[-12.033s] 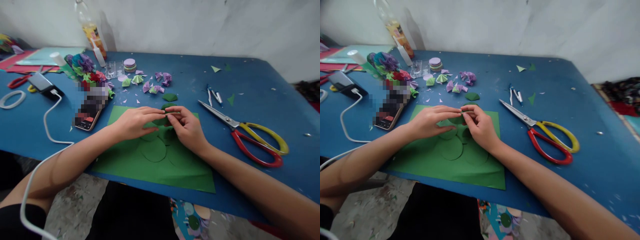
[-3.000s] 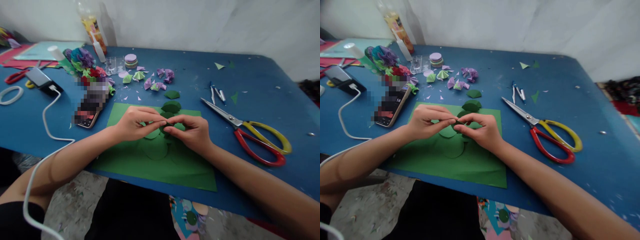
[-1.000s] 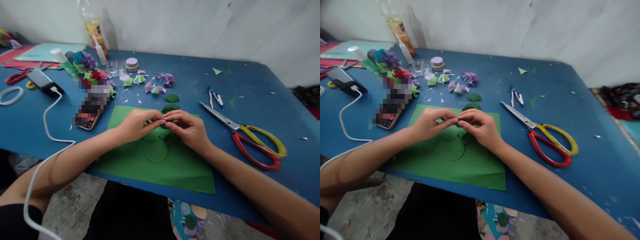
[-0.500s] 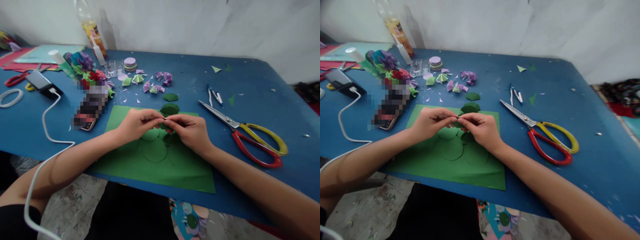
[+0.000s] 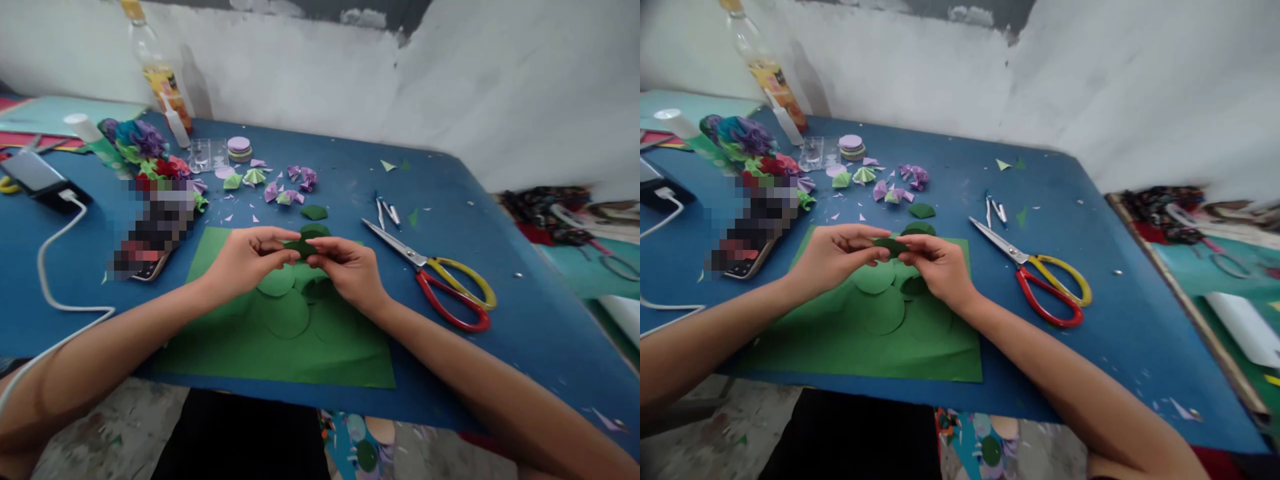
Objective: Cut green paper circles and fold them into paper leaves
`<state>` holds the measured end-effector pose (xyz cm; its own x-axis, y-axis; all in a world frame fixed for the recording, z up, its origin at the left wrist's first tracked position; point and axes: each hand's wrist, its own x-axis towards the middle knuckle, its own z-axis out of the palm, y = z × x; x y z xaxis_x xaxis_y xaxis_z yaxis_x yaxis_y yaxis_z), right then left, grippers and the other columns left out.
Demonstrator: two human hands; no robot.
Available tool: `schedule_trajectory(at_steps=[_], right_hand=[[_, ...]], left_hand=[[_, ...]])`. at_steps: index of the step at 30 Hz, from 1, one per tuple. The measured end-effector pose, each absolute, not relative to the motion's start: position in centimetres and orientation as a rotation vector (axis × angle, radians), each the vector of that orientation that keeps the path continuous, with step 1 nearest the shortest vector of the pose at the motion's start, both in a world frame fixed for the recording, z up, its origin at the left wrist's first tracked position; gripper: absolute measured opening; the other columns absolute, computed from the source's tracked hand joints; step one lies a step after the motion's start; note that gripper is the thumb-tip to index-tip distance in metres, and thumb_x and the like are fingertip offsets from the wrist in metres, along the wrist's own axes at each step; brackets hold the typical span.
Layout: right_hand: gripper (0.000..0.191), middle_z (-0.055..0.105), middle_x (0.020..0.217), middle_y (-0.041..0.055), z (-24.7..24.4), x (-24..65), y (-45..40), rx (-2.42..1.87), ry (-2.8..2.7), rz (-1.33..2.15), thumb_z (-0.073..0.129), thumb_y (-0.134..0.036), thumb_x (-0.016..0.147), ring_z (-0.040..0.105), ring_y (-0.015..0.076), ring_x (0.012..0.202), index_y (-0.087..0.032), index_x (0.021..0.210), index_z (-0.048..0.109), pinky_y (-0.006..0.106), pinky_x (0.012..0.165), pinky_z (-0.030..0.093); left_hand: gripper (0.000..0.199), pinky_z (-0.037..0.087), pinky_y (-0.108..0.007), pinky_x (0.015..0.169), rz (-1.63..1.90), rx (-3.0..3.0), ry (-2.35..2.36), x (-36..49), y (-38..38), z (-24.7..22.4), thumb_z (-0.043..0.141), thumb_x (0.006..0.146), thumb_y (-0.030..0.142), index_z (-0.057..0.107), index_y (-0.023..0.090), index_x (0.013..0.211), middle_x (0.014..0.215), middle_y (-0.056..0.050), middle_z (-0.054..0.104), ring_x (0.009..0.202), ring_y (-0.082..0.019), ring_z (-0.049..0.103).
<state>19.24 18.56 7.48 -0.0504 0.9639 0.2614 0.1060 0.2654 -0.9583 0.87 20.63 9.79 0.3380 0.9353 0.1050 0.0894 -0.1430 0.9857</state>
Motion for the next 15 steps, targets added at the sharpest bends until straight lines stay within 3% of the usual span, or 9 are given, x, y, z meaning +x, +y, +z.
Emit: schedule_trajectory(at_steps=[5, 8, 12, 15], right_hand=[[0.021, 0.073, 0.074, -0.0001, 7.6, 19.7, 18.7, -1.089, -1.530, 0.948, 0.070, -0.021, 0.073, 0.071, 0.0150, 0.070, -0.020, 0.094, 0.071, 0.028, 0.070, 0.059], [0.017, 0.074, 0.080, 0.0024, 8.6, 20.2, 18.8, -1.058, -1.762, 0.802, 0.065, -0.020, 0.079, 0.072, 0.0157, 0.073, -0.019, 0.095, 0.070, 0.029, 0.072, 0.058], [0.009, 0.074, 0.082, 0.0038, 11.0, 21.0, 18.5, -0.950, -1.969, 0.477, 0.060, -0.017, 0.084, 0.071, 0.0151, 0.075, -0.020, 0.087, 0.069, 0.028, 0.071, 0.058], [0.015, 0.073, 0.088, 0.0056, 12.8, 21.4, 18.1, -0.800, -2.151, 0.191, 0.057, -0.013, 0.086, 0.069, 0.0140, 0.083, -0.020, 0.080, 0.068, 0.026, 0.076, 0.056]], left_hand=[[0.012, 0.050, -0.020, 0.052, 0.947, 1.502, 0.955, 1.0, 20.7, 9.2, 0.071, 0.071, 0.024, 0.072, 0.015, 0.078, 0.065, -0.002, 0.071, 0.058, -0.011, 0.063], [0.018, 0.052, -0.020, 0.052, 0.860, 1.418, 0.857, 1.0, 20.7, 9.2, 0.072, 0.072, 0.032, 0.070, 0.015, 0.078, 0.071, -0.004, 0.071, 0.064, -0.013, 0.066], [0.031, 0.055, -0.021, 0.056, 0.838, 1.111, 0.669, 1.0, 20.8, 9.8, 0.066, 0.077, 0.046, 0.070, 0.015, 0.080, 0.092, -0.009, 0.072, 0.079, -0.017, 0.069], [0.023, 0.055, -0.020, 0.062, 0.788, 1.040, 0.658, 1.0, 20.7, 10.2, 0.077, 0.068, 0.033, 0.071, 0.018, 0.085, 0.088, -0.005, 0.071, 0.075, -0.012, 0.066]])
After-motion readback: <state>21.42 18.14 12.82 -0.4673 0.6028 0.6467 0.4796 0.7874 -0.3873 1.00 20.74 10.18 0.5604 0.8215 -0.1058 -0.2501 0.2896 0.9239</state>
